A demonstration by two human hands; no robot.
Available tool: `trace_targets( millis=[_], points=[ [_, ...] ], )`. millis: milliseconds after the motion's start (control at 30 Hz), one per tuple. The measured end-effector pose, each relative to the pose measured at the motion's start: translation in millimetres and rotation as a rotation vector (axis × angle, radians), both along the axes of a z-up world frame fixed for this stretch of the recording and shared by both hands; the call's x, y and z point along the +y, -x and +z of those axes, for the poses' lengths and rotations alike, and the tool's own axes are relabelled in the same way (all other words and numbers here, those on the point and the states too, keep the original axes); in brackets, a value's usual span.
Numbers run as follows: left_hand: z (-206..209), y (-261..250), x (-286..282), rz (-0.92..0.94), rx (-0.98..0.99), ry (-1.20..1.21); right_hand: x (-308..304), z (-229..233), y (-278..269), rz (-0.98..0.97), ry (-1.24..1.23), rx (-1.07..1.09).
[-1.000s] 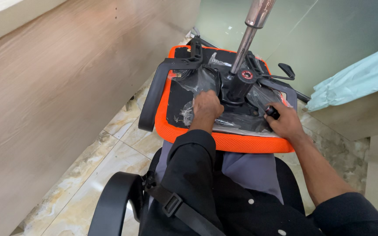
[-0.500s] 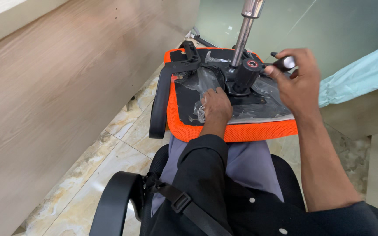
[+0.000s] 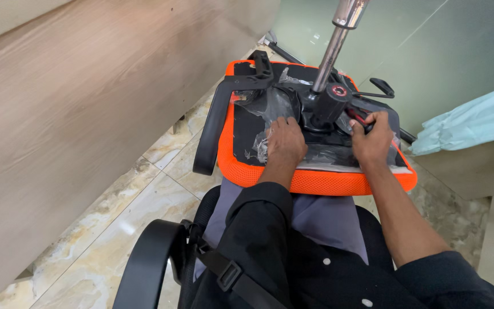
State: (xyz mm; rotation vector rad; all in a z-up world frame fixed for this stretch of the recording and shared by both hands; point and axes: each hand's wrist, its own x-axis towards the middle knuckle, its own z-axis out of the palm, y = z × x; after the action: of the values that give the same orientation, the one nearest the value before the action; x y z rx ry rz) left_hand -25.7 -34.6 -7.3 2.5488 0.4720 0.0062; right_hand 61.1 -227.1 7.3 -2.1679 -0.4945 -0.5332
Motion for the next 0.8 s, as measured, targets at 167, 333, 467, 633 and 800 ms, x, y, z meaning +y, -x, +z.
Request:
trace_targets(
  millis=[167,333,467,633,800],
  points=[
    [5.6,3.5,3.3,-0.003,0.014,0.018,-7.6,-6.3,15.1,-0.036,-0.069,0.180],
    [10.9,10.2,-2.4,-0.009,-0.031,0.010,-9.9,-13.5,25.0,-0.018,-0.210,0.362],
    [11.9,21.4,-1.3,0.004,-0.026,-0.005,-7.7,-19.6,30.0,0.072,-0.318,0.530],
    [11.2,22.3,-0.6,0.021,-0.052,-0.015,0.3,-10.5,37.1,0.045,-0.398,0.692],
    [5.3,16.4,-1.6,0.030,-0.094,-0.053,3.7,58.7,44.0,0.280,-0.816,0.488]
  ],
)
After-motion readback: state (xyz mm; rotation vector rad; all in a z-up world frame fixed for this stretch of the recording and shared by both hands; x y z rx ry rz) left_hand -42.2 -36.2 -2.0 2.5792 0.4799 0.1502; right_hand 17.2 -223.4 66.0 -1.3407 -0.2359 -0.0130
